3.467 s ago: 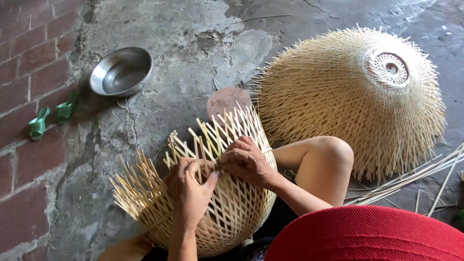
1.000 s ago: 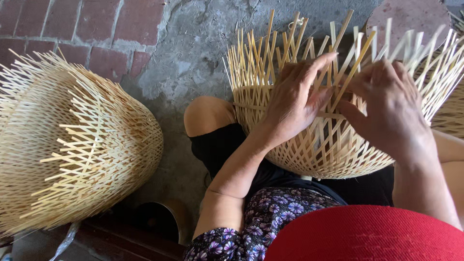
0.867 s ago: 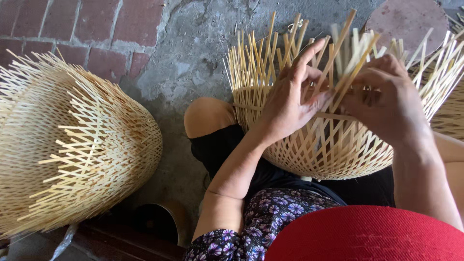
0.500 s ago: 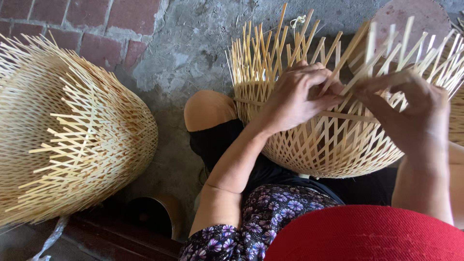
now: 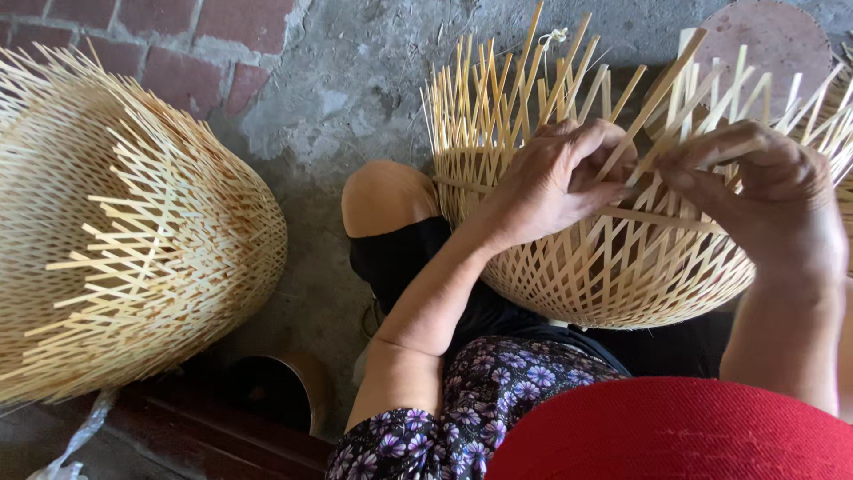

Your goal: The person weaves bamboo strips through a circular frame to build the walls of a basket, overlapping and tucking the ends by hand.

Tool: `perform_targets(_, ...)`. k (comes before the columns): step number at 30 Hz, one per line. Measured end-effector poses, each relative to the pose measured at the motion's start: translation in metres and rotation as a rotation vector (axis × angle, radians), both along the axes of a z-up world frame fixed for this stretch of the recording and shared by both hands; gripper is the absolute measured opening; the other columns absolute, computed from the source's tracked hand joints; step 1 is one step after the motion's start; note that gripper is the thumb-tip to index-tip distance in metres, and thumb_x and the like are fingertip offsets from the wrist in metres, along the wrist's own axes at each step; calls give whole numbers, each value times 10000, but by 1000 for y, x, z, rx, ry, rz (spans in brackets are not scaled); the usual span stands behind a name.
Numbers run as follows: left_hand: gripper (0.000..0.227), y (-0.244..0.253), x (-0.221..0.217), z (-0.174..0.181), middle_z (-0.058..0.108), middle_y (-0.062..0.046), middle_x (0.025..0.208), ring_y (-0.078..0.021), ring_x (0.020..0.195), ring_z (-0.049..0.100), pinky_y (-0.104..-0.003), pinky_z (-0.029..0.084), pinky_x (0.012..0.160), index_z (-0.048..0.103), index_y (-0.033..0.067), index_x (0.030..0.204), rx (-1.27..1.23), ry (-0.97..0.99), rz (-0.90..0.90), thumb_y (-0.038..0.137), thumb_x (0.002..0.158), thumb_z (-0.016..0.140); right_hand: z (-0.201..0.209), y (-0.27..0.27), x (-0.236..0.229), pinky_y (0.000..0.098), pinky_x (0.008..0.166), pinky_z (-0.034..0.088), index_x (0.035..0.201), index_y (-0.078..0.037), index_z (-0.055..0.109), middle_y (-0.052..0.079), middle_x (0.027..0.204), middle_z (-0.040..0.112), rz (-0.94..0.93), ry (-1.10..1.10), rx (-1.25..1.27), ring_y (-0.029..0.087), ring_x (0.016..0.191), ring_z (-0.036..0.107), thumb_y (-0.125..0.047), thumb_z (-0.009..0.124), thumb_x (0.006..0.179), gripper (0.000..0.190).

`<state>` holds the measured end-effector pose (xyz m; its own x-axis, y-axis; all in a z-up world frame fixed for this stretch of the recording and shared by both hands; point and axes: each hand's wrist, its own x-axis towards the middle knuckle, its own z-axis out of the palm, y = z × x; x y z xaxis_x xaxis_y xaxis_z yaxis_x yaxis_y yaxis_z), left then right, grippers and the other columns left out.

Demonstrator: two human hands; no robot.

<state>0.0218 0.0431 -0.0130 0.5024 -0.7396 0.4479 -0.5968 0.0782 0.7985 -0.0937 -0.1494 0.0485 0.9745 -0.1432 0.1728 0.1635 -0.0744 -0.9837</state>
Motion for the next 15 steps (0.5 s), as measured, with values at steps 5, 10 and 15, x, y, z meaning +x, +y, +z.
perform_targets(5, 183, 14, -5, 9, 730, 39, 988, -68, 878, 724, -273, 601, 869, 637, 184, 1113, -93, -103, 32, 127, 970, 737, 5, 32, 4, 415, 864, 485, 1161, 28, 693, 112, 1049, 608, -289, -211, -1062, 244, 969, 553, -109, 873, 868, 370)
perform_targets(10, 335, 17, -2, 13, 722, 41, 944, -93, 794, 636, -268, 580, 726, 584, 244, 1144, -247, -330, 112, 161, 888, 784, -1, 35, 15, 387, 823, 533, 1004, -82, 749, 99, 1034, 643, -218, -216, -1193, 238, 953, 596, -65, 846, 858, 176)
perform_targets(15, 560, 12, 3, -2, 652, -25, 1062, -63, 713, 631, -244, 561, 634, 468, 163, 1411, -52, -20, 208, 100, 944, 771, 2, 17, 5, 167, 562, 514, 971, -166, 675, -31, 968, 721, -4, -5, -173, 28, 778, 658, -79, 727, 918, 115)
